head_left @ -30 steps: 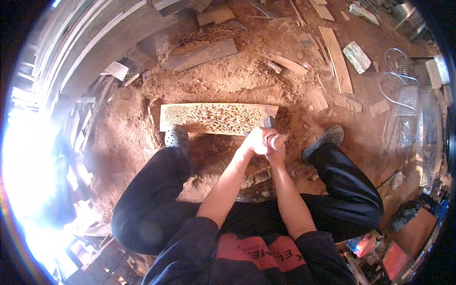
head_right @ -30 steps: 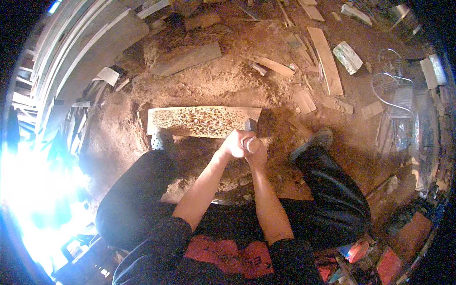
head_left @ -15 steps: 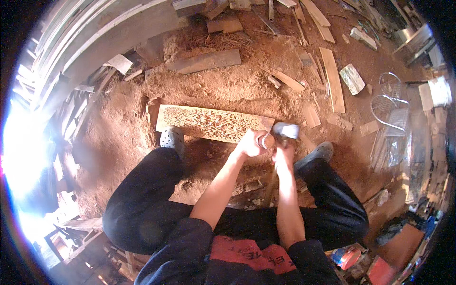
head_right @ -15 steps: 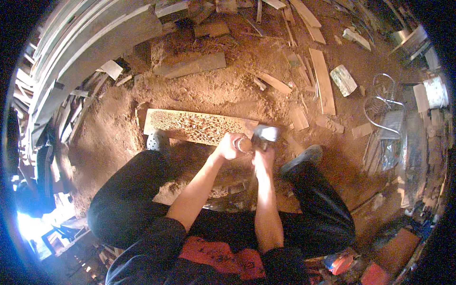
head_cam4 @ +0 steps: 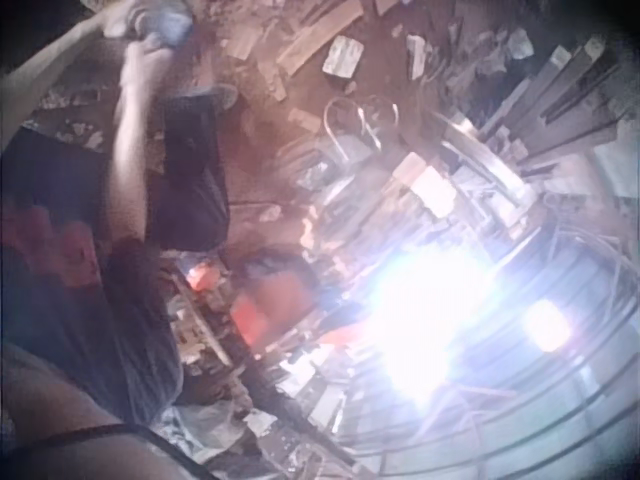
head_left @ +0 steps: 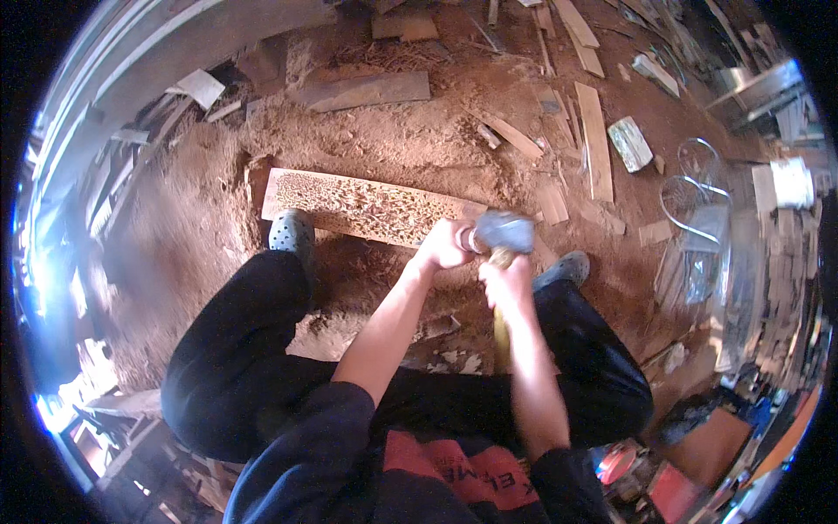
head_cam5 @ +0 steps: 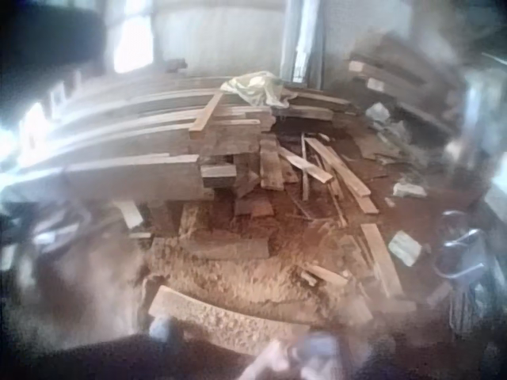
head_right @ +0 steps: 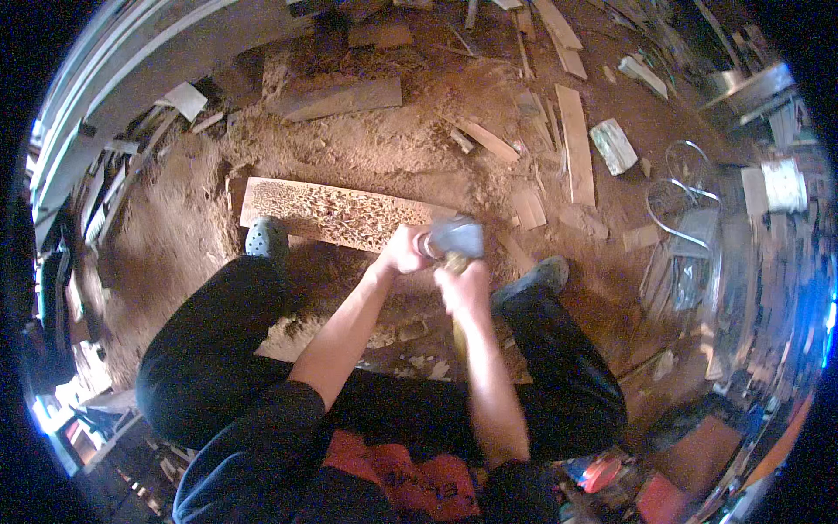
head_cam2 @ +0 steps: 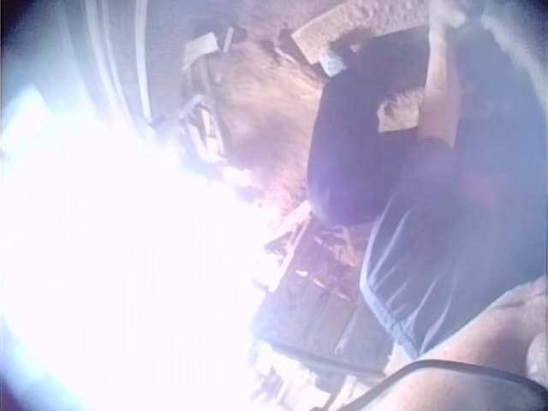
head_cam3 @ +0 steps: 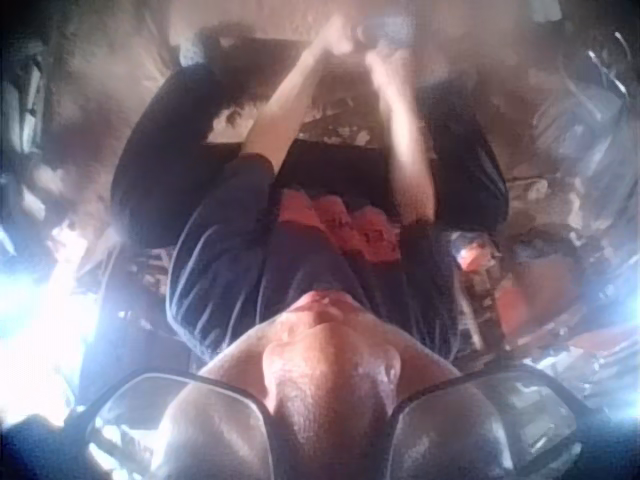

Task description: The person sits on the floor and uses a chisel and mallet to carve a rectangular wooden block. They repeatedly strike the chisel to remove wood chips, gradually shaping the surface of the block.

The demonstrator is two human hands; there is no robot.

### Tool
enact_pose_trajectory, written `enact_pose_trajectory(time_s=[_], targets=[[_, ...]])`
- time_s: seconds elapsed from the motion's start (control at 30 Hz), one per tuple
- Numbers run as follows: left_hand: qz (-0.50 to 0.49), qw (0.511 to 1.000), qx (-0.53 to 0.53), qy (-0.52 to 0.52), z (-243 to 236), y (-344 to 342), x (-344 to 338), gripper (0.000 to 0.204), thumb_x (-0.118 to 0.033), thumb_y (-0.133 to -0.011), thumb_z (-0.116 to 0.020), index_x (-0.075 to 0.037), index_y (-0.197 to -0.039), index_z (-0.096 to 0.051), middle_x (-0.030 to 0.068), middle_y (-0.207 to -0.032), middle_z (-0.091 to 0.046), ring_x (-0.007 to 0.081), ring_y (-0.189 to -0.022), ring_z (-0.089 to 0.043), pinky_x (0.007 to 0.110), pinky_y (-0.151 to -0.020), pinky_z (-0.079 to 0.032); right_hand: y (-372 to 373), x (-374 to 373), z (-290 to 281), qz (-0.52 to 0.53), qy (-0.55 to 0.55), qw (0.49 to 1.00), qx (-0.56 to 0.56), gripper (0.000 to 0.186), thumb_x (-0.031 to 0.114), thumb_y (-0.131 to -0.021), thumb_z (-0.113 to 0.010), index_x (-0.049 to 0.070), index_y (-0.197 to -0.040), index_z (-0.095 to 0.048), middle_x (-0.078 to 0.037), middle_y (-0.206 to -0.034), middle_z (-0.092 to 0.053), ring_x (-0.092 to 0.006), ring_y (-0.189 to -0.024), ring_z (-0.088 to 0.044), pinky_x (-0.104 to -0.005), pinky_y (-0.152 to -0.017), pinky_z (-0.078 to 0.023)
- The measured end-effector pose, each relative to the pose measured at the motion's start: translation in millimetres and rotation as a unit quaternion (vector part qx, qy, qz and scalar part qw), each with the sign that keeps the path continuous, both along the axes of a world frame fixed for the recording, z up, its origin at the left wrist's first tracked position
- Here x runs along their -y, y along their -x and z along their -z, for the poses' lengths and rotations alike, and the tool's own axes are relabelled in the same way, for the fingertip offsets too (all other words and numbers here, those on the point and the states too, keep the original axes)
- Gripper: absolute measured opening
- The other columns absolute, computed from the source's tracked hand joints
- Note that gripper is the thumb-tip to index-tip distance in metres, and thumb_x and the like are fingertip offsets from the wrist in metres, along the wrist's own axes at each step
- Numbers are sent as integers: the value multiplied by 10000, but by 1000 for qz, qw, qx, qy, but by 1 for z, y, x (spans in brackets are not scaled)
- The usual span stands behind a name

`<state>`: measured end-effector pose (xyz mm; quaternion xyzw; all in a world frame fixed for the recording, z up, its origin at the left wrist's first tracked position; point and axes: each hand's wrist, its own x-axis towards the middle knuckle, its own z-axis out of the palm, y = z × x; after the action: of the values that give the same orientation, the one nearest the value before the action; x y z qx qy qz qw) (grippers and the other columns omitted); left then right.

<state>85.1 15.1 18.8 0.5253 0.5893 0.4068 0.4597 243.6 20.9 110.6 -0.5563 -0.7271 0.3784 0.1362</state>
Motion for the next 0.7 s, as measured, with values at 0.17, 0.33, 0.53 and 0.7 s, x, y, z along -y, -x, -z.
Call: enact_pose_trajectory(time_s=[0.17,0.33,0.53,0.7], targets=[[-55,998,-35,-26,-1,3,5,279,-159,-550,-691,-48,-798,-627,123,-714,-635,268,-685,-634,347,-634,-496,-2,-24,-137,265,59,937,-220,113,-13,-694,-552,71,-668,-482,25,-474,-419,-71,-322,-363,-240,-296,-291],[-34,999,-9,-21,-3,7,8,278,-169,-546,-709,-54,-786,-626,120,-743,-639,264,-662,-631,344,-615,-493,-16,-3,-168,141,-80,798,-580,174,-90,-679,-459,77,-728,-451,-3,-510,-424,-97,-374,-382,-256,-374,-375],[-13,999,-29,-21,-1,7,4,396,-268,-539,-738,-70,-871,-650,160,-809,-651,318,-756,-636,373,-686,-499,4,-3,8,241,202,940,-134,129,46,-677,-613,50,-595,-513,-33,-487,-509,-125,-317,-447,-280,-287,-354],[-45,996,81,-3,4,12,8,280,-136,-520,-680,-70,-791,-651,69,-688,-636,156,-646,-598,306,-624,-491,-6,-12,18,242,262,926,-123,145,67,-666,-624,25,-576,-517,-21,-465,-480,-120,-325,-447,-283,-291,-363]])
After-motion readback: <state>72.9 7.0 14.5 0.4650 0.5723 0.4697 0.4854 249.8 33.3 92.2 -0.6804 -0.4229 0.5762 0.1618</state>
